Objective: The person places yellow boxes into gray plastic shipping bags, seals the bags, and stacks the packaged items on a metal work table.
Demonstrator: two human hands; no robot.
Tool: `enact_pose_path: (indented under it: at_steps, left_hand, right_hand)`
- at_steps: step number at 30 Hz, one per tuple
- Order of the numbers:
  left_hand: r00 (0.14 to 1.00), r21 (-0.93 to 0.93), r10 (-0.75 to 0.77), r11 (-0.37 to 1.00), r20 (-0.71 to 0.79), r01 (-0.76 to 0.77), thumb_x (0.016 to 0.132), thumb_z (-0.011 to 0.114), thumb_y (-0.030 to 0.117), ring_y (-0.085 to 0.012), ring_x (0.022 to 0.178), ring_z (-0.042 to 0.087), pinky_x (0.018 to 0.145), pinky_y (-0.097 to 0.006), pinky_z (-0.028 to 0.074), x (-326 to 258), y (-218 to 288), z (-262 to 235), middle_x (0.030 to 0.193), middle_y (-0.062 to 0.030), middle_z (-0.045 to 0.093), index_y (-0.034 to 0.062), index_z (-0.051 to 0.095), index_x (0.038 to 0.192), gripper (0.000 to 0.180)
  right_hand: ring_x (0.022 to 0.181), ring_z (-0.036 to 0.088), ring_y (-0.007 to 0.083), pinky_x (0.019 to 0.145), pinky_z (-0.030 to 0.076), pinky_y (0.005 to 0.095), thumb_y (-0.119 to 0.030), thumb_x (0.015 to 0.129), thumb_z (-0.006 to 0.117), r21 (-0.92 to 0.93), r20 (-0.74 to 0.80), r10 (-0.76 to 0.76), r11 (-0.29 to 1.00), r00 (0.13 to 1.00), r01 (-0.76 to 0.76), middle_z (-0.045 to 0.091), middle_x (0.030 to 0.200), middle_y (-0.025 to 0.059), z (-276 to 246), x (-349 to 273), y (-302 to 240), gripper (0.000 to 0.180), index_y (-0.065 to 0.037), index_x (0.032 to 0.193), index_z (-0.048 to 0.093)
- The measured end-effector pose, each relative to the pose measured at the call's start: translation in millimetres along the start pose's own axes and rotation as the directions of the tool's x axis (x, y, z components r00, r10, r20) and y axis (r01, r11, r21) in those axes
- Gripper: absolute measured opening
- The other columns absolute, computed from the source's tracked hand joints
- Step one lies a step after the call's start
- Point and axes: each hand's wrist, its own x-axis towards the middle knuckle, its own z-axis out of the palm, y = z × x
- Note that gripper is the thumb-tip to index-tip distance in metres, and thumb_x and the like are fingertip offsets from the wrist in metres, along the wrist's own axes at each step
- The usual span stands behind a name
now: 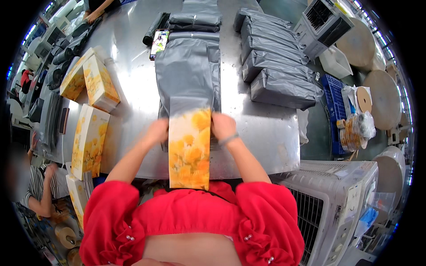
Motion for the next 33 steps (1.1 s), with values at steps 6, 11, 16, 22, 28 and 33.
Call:
enact_pose_path:
  at_steps: [6,11,16,22,28,33]
  left_hand:
    - [0.711,0.132,0.183,0.922,0.678,-0.364,0.074,0.060,0.024,-0.0389,0.080,0.062,0.071,-0.045,0.051,-129.5,9.2,41.9,0.080,-0.0210,0.063,0.0037,0.065,0.081,0.022]
    - [0.998,-0.039,-0.020,0.999,0.056,0.023,0.082,0.060,0.030,-0.0340,0.075,0.060,0.064,-0.045,0.048,-110.8,13.3,5.4,0.076,-0.0139,0.062,0.0041,0.063,0.072,0.028]
    - [0.948,-0.103,0.059,0.990,-0.312,-0.096,0.078,0.067,0.021,-0.0294,0.066,0.055,0.058,-0.039,0.044,-118.1,66.5,3.4,0.064,-0.0084,0.052,0.0059,0.054,0.063,0.024]
    - [0.982,-0.490,0.188,0.855,-0.008,-0.167,0.078,0.065,0.011,-0.0313,0.083,0.055,0.070,-0.037,0.045,-22.0,133.4,44.2,0.091,-0.0137,0.052,0.0026,0.054,0.093,0.021]
    - [0.947,-0.338,0.171,0.905,-0.272,-0.260,0.078,0.065,0.007,-0.0316,0.081,0.055,0.068,-0.038,0.045,-120.7,98.9,62.2,0.088,-0.0118,0.052,0.0033,0.055,0.085,0.012]
    - [0.844,0.205,-0.194,0.973,0.499,0.103,0.078,0.061,0.014,-0.0322,0.087,0.058,0.075,-0.039,0.049,-332.4,-72.0,104.8,0.095,-0.0105,0.058,0.0070,0.064,0.095,0.019]
  right_hand:
    - [0.063,0.062,0.0385,0.060,0.051,0.0463,-0.020,0.072,0.057,0.037,0.650,-0.335,0.911,0.682,0.411,0.061,0.066,0.0180,0.8,-143.1,-21.7,0.015,-0.007,0.072,0.066]
    - [0.068,0.060,0.0347,0.061,0.047,0.0426,-0.019,0.081,0.057,0.269,0.078,0.009,0.963,0.997,-0.030,0.061,0.071,0.0158,-20.9,-107.1,-8.0,0.016,-0.004,0.078,0.061]
    - [0.066,0.058,0.0356,0.058,0.044,0.0396,-0.021,0.085,0.058,0.574,0.210,0.223,0.760,0.952,-0.305,0.059,0.069,0.0173,8.5,-118.9,0.6,0.020,0.000,0.084,0.056]
    - [0.079,0.061,0.0366,0.067,0.047,0.0387,-0.012,0.088,0.050,0.592,0.225,0.121,0.771,0.967,-0.234,0.062,0.081,0.0195,0.2,-120.7,-2.2,0.016,0.000,0.097,0.056]
    - [0.095,0.062,0.0176,0.081,0.049,0.0299,-0.011,0.094,0.043,0.858,0.473,-0.028,0.239,0.880,-0.454,0.062,0.108,0.0086,16.2,-127.7,16.8,0.031,0.002,0.122,0.048]
    - [0.105,0.059,0.0221,0.092,0.044,0.0339,-0.004,0.088,0.048,0.641,0.455,0.046,0.676,0.889,-0.363,0.054,0.126,0.0093,-22.8,-123.9,19.9,0.041,-0.002,0.129,0.045]
